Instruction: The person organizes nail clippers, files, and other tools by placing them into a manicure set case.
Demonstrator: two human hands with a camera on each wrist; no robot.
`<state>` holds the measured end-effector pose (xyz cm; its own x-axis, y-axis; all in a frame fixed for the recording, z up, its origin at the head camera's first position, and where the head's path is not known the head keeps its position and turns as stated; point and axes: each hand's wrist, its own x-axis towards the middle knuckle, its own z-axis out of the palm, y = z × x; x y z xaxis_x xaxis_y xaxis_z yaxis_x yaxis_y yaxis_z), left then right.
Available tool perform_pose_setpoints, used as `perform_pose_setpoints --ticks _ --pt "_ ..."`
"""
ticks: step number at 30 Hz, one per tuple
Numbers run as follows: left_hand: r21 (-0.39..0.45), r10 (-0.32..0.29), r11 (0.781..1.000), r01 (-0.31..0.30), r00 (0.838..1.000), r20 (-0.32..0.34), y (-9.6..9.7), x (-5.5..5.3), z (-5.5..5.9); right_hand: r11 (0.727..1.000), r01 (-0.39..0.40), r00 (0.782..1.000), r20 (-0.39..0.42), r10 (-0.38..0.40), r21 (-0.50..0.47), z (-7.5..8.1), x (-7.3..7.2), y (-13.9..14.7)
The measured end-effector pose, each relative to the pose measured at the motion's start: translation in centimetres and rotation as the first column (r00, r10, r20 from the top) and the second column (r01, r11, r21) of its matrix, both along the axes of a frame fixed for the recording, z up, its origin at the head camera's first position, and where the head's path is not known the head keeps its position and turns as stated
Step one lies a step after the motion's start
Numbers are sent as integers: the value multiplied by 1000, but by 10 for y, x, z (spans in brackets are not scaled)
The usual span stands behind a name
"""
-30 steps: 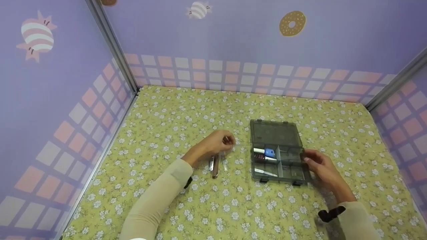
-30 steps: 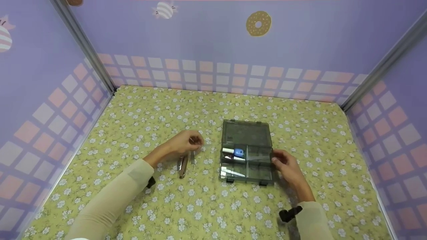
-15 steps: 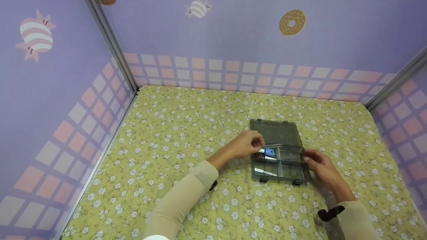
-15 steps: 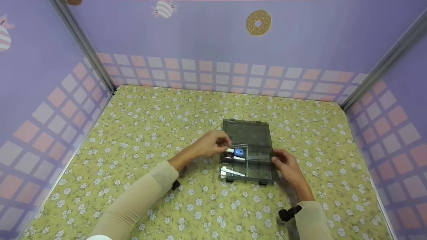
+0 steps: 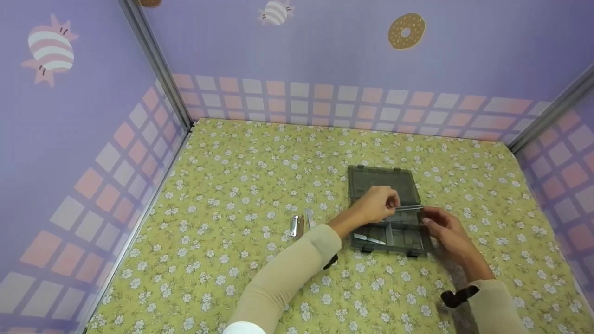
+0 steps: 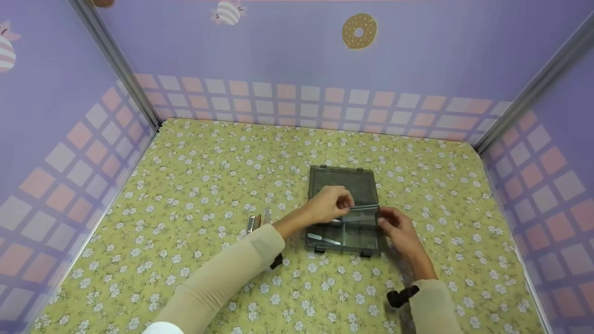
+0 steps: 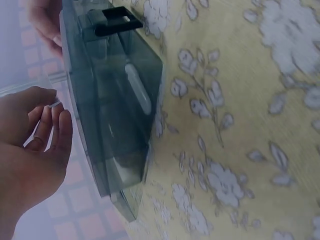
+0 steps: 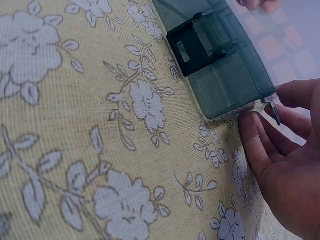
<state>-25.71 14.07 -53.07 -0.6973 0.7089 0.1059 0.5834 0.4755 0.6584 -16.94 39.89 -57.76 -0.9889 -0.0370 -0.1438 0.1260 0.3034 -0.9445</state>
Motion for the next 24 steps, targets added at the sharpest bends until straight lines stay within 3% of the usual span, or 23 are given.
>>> perform_pose_setpoints --ticks 6,13,18,24 --pt "-40 31 999 -30 999 36 10 3 -4 1000 -8 1000 -8 8 17 0 0 1" --pt "-16 22 1000 -21 999 35 8 2 -4 1000 -12 1000 -18 12 -5 0 2 0" --pt "-16 -7 1000 7 1000 22 -10 -5 2 1000 -10 1000 -15 10 -3 -2 2 1" --pt "-51 -32 998 34 999 31 -48 -17 13 1000 -13 1000 -11 13 6 -1 2 3"
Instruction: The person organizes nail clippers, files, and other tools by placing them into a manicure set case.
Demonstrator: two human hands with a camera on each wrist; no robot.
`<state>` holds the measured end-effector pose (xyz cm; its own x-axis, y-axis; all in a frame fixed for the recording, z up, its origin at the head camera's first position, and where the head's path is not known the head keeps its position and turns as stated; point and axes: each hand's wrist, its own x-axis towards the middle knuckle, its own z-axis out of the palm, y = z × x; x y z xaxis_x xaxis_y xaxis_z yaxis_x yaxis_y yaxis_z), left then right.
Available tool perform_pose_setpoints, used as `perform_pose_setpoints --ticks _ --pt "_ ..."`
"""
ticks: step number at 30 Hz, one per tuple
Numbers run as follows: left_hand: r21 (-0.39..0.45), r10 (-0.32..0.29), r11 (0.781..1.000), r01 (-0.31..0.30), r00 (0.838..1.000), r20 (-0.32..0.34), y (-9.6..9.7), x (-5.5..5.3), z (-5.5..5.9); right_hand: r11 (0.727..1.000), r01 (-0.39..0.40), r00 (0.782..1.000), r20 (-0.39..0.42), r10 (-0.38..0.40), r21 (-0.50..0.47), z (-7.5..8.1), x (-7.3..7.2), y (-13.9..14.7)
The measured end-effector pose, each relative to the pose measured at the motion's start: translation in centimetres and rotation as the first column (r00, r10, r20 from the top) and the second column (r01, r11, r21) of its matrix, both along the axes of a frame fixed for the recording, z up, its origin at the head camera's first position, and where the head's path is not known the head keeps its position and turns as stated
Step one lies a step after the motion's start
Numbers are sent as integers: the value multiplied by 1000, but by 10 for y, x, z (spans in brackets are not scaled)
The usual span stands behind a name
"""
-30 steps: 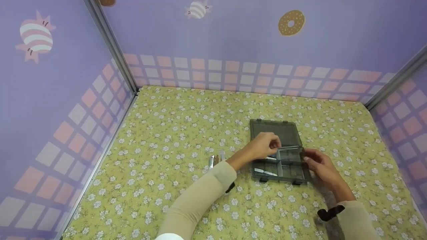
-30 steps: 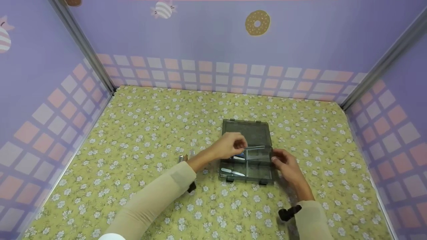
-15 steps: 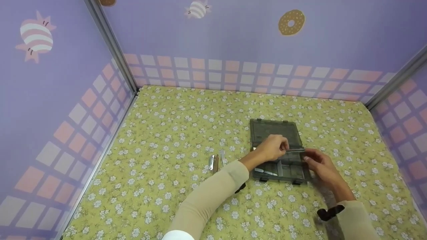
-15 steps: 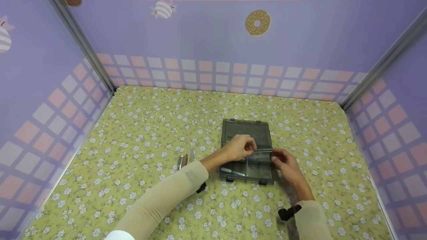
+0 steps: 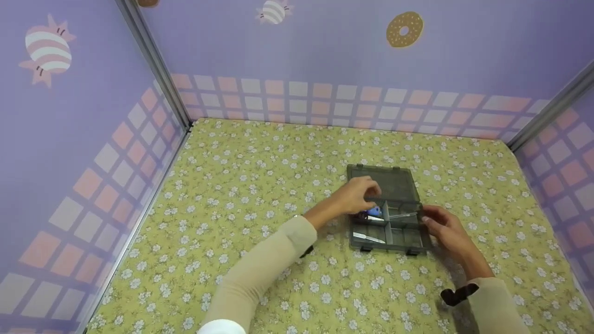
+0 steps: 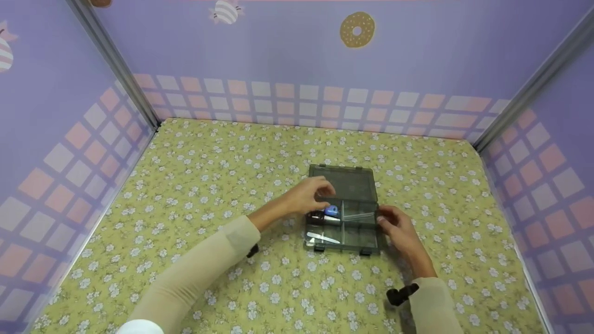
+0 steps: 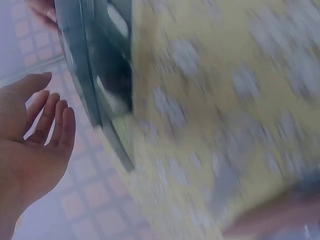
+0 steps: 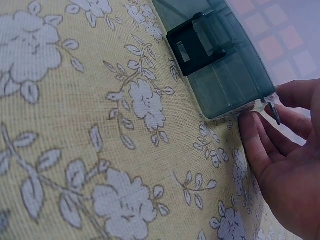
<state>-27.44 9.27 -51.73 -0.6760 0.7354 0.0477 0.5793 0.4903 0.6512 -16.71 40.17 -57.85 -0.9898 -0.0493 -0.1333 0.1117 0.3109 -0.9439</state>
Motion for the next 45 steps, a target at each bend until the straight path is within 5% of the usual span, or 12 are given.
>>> perform_pose_setpoints --ticks 6,13,22,31,45 --pt "-51 -10 999 12 1000 22 -39 -7 5 1000 5 1000 5 -5 -11 4 0 0" --pt "-106 -19 994 24 999 42 -83 -13 -3 999 1 1000 4 -1 -34 3 0 -2" --pt "-153 -16 987 43 985 172 -129 -11 -11 998 11 1000 7 -10 -58 3 -1 -2" --pt "-329 -25 942 59 994 107 -142 -1 -20 997 8 1000 12 -7 -74 0 0 -3" --pt "-368 -36 929 50 998 46 -144 -2 -20 996 12 1000 9 -12 -88 -4 -1 -2"
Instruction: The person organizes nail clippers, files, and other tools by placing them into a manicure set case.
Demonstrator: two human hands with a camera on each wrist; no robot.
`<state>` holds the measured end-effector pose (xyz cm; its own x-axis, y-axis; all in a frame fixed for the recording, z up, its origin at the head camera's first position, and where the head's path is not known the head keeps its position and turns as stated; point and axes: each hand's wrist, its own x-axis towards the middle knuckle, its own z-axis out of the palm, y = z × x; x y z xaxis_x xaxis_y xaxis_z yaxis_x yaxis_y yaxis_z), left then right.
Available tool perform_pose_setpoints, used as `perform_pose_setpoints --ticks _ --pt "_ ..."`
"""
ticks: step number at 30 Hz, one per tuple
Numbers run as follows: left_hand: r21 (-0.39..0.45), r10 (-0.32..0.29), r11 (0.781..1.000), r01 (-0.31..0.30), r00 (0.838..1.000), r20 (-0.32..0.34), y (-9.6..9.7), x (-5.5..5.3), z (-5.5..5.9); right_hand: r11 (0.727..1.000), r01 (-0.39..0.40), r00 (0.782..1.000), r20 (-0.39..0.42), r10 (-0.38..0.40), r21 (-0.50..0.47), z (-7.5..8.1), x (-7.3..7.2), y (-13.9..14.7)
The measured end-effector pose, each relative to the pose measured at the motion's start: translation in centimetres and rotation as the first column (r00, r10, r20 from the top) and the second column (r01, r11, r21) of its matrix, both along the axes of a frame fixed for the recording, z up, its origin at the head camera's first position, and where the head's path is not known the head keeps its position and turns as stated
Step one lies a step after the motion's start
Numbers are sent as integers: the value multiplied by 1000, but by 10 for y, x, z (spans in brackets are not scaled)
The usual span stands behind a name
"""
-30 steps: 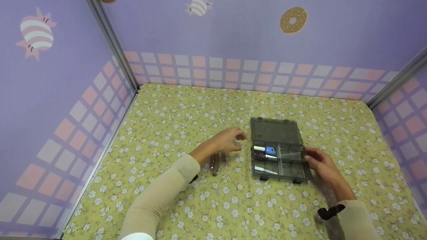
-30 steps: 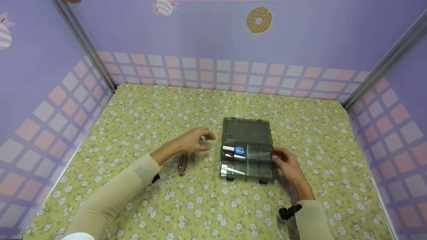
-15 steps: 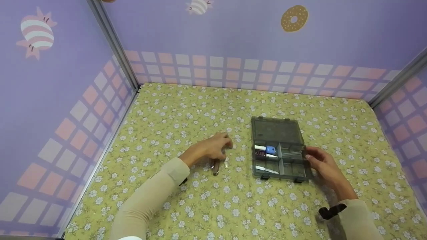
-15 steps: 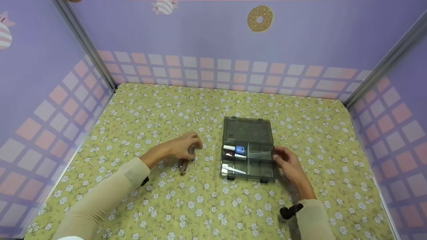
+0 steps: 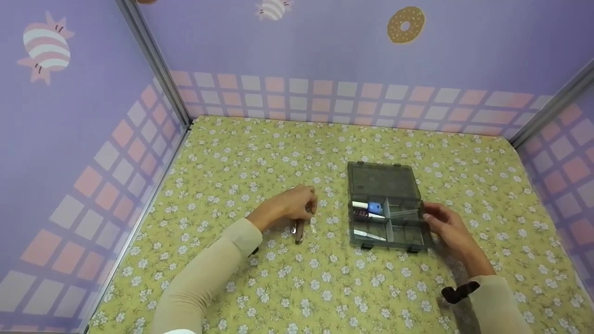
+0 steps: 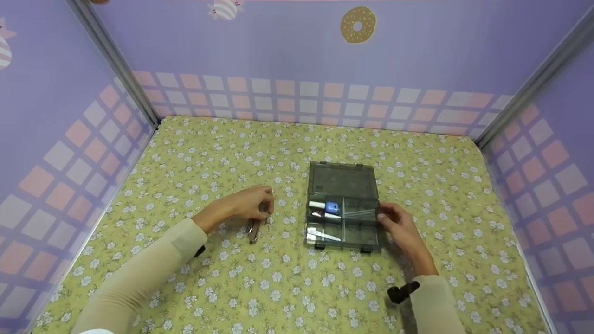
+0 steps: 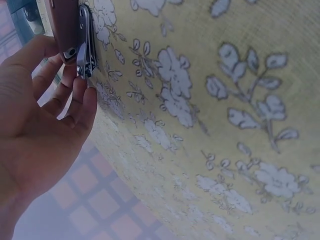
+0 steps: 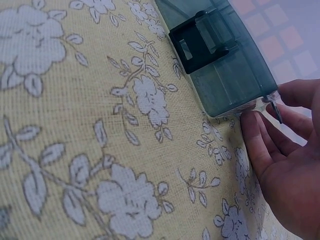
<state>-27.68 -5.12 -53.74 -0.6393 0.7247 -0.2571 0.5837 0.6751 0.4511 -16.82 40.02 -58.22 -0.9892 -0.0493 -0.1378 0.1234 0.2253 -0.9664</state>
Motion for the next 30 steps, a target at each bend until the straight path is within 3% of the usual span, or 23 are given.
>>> perform_pose_setpoints --ticks 5,12,22,30 --pt "-52 -33 998 32 999 -14 -2 1 3 1000 0 1000 -5 0 -5 0 0 -1" --pt "-13 -2 1000 3 998 64 -3 2 7 1000 5 1000 -1 -5 19 1 2 1" --pt "171 17 985 -24 999 45 -1 -5 -3 1000 13 1000 -7 -13 29 0 3 0" --pt "347 26 937 -43 998 54 34 -7 14 1000 17 1000 -7 -17 23 2 2 0"
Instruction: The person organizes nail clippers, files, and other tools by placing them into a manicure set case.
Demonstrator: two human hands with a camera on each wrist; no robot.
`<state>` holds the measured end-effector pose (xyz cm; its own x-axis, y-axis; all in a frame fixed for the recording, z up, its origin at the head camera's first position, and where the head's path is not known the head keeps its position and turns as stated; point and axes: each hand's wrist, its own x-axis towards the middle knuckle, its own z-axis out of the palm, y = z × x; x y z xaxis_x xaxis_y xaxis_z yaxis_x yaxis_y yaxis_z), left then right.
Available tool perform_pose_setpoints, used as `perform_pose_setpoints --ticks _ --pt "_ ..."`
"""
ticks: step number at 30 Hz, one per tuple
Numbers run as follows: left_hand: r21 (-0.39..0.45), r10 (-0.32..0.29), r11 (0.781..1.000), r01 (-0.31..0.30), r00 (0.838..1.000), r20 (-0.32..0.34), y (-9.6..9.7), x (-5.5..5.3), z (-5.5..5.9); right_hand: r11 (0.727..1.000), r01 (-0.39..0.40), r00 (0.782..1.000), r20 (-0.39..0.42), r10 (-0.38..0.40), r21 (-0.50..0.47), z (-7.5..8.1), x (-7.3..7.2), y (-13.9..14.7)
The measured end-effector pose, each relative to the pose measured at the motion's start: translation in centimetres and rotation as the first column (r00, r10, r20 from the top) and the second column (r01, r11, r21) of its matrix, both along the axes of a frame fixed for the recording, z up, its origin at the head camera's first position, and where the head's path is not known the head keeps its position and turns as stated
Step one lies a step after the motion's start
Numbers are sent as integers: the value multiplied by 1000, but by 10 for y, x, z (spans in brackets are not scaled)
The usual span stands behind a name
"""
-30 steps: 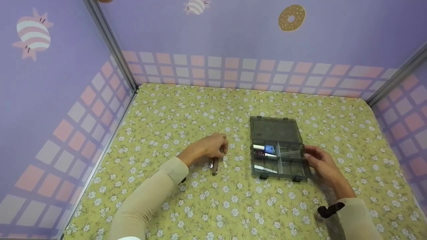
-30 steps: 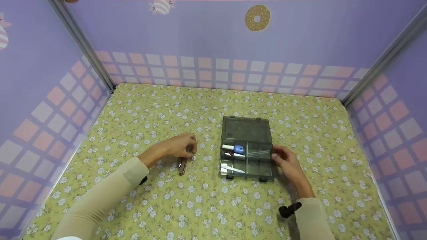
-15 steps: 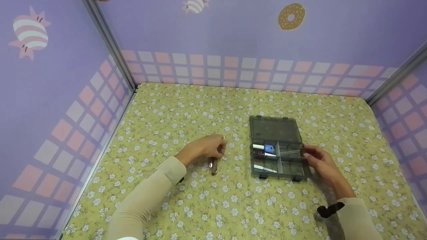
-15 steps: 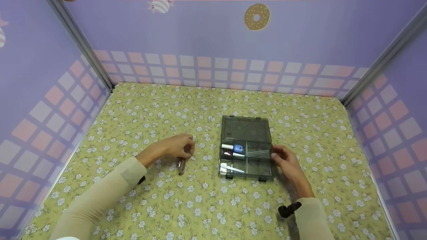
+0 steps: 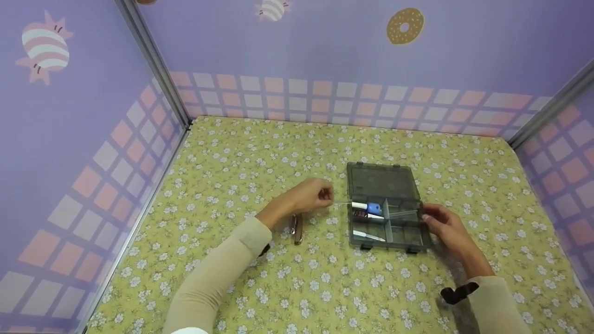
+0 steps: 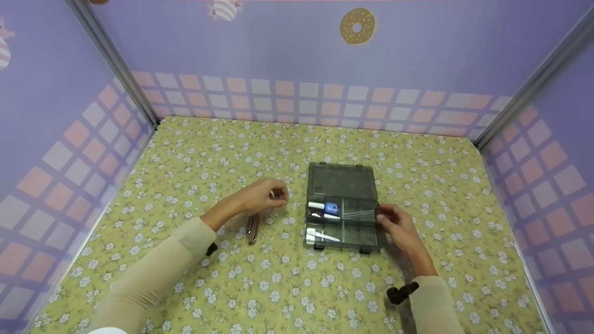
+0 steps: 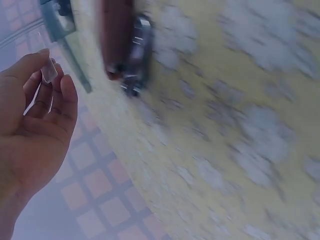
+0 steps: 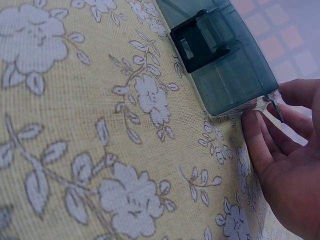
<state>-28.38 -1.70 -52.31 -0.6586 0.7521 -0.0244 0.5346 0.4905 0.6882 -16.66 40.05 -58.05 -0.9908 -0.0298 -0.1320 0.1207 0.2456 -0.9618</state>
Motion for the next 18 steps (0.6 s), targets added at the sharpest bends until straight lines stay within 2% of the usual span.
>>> perform_pose_setpoints --ticks 8,18 --pt "70 -8 997 10 1000 -29 54 3 10 1000 -2 1000 -6 2 -5 0 0 -1" --pt "60 16 998 -7 989 -145 124 19 2 1000 0 1000 -11 1 24 0 0 -2"
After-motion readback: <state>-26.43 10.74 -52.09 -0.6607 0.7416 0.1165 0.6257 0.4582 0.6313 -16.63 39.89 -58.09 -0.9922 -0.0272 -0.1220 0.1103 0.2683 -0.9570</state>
